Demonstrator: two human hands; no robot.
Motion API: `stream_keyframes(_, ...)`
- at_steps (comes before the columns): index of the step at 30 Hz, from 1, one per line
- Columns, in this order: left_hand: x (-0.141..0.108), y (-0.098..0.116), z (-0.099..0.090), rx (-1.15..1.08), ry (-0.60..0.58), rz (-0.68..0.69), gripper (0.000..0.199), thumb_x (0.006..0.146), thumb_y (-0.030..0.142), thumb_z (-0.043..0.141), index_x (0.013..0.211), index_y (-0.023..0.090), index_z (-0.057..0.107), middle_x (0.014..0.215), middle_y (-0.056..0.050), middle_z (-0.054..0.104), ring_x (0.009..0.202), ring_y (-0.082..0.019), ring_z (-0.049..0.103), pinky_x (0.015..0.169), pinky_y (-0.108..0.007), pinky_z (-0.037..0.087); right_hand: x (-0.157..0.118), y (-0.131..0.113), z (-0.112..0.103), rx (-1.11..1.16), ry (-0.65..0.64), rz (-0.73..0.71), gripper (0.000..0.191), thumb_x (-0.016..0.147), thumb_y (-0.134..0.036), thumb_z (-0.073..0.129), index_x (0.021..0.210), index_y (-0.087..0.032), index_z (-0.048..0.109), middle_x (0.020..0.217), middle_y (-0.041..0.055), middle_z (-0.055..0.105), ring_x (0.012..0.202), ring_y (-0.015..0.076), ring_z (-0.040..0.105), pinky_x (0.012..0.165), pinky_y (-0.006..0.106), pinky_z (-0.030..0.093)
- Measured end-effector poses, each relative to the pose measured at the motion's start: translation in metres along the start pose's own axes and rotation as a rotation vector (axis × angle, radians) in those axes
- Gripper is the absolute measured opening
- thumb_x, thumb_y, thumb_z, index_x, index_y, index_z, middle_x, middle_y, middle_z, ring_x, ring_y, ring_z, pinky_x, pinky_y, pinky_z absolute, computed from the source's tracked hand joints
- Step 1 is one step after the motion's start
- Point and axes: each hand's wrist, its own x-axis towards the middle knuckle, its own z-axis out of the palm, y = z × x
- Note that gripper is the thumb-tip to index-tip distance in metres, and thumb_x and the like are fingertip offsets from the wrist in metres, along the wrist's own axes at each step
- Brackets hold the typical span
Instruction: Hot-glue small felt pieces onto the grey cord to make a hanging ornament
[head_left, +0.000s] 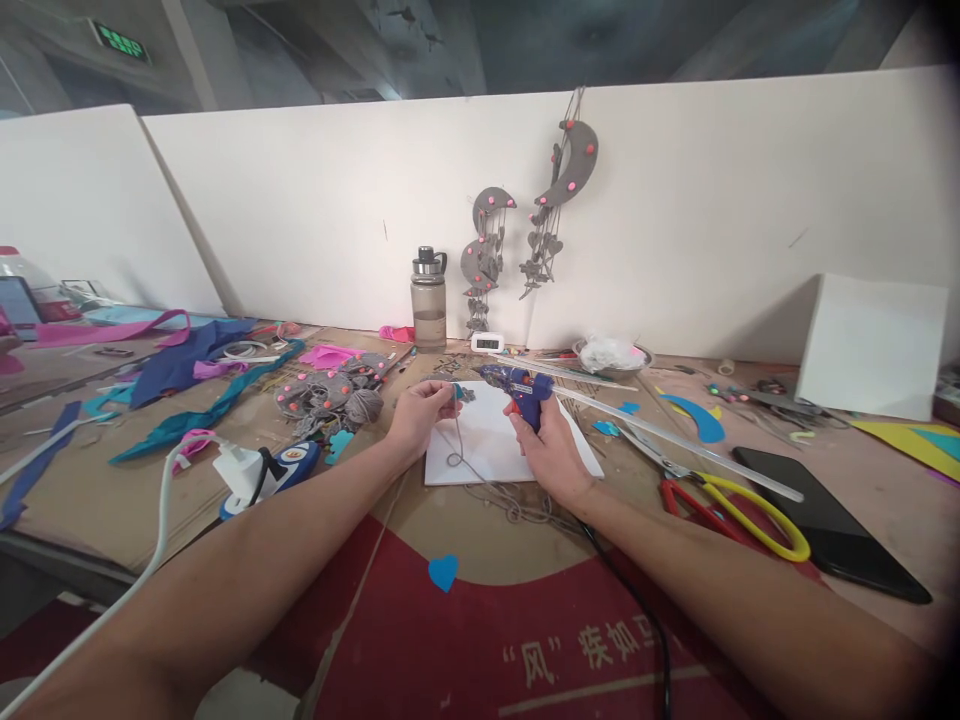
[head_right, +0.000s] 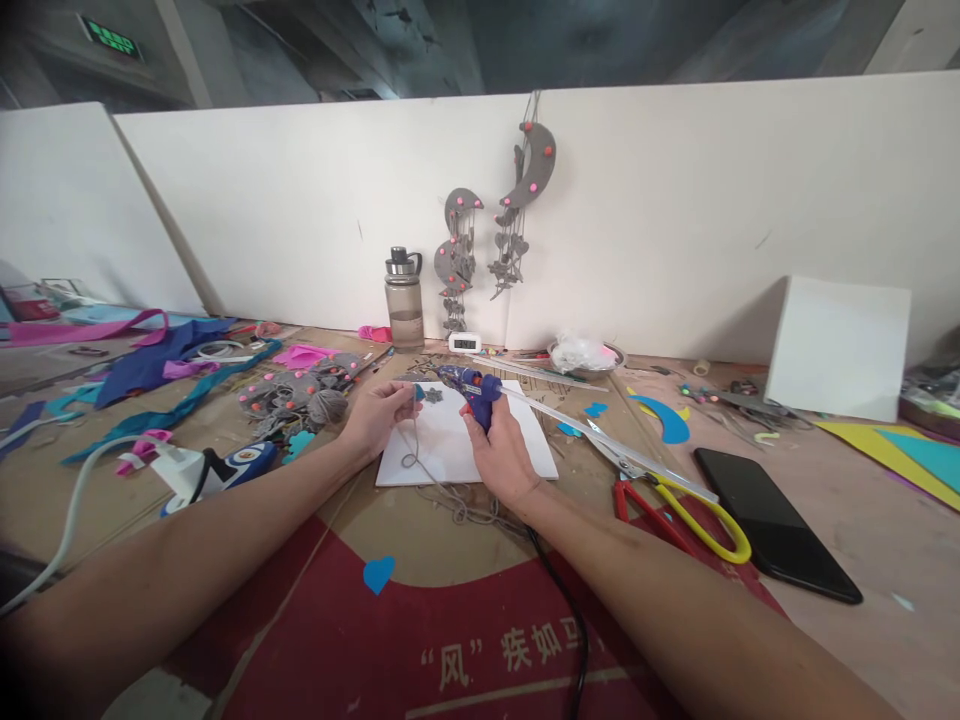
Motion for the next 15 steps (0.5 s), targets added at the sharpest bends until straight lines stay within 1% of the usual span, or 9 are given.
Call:
stream_keyframes(3,0.0,-0.0003,0.0,0.01,-0.008,0.004,0.029,0.059,0.032,0.076,0.07,0.011,0.06,0.063,0.0,0.058,0.056,-0.011,0.06,0.056,-0.024,0.046,0.0,-0.0027,-0.0004,0.036,-0.015,0.061,0.026,0.09,-0.035,0.045,0.109,-0.019,0.047,0.1,0.0082,0.064,0.073,0.0167,0.059,0.069,0.033,0.048)
stream_keyframes(5,-0.0005,0.0,0.0004,0.008,-0.01,-0.001,0.028,0.058,0.031,0.076,0.07,0.011,0.06,0.063,0.0,0.059,0.056,-0.011,0.059,0.056,-0.024,0.046,0.0002,-0.0041,-0.0006,0.034,-0.018,0.069,0.026,0.089,-0.035,0.046,0.11,-0.019,0.047,0.1,0.0083,0.064,0.074,0.017,0.059,0.07,0.034,0.048)
stream_keyframes(11,-0.0015,0.001,0.0009,-0.009,-0.001,-0.016,0.027,0.058,0.03,0.076,0.069,0.012,0.059,0.064,0.0,0.059,0.055,-0.011,0.059,0.056,-0.024,0.046,0.0001,-0.003,-0.0004,0.003,0.001,0.07,0.026,0.089,-0.035,0.046,0.109,-0.019,0.047,0.099,0.0093,0.063,0.082,0.0207,0.06,0.074,0.037,0.048)
stream_keyframes(15,-0.0013,0.0008,0.0012,-0.001,-0.008,-0.017,0.025,0.059,0.029,0.075,0.069,0.011,0.06,0.064,0.0,0.059,0.056,-0.011,0.059,0.055,-0.024,0.045,0.0002,-0.0032,-0.0007,-0.076,0.022,0.03,0.031,0.089,-0.036,0.045,0.114,-0.018,0.046,0.102,0.0114,0.063,0.09,0.0234,0.059,0.081,0.039,0.046)
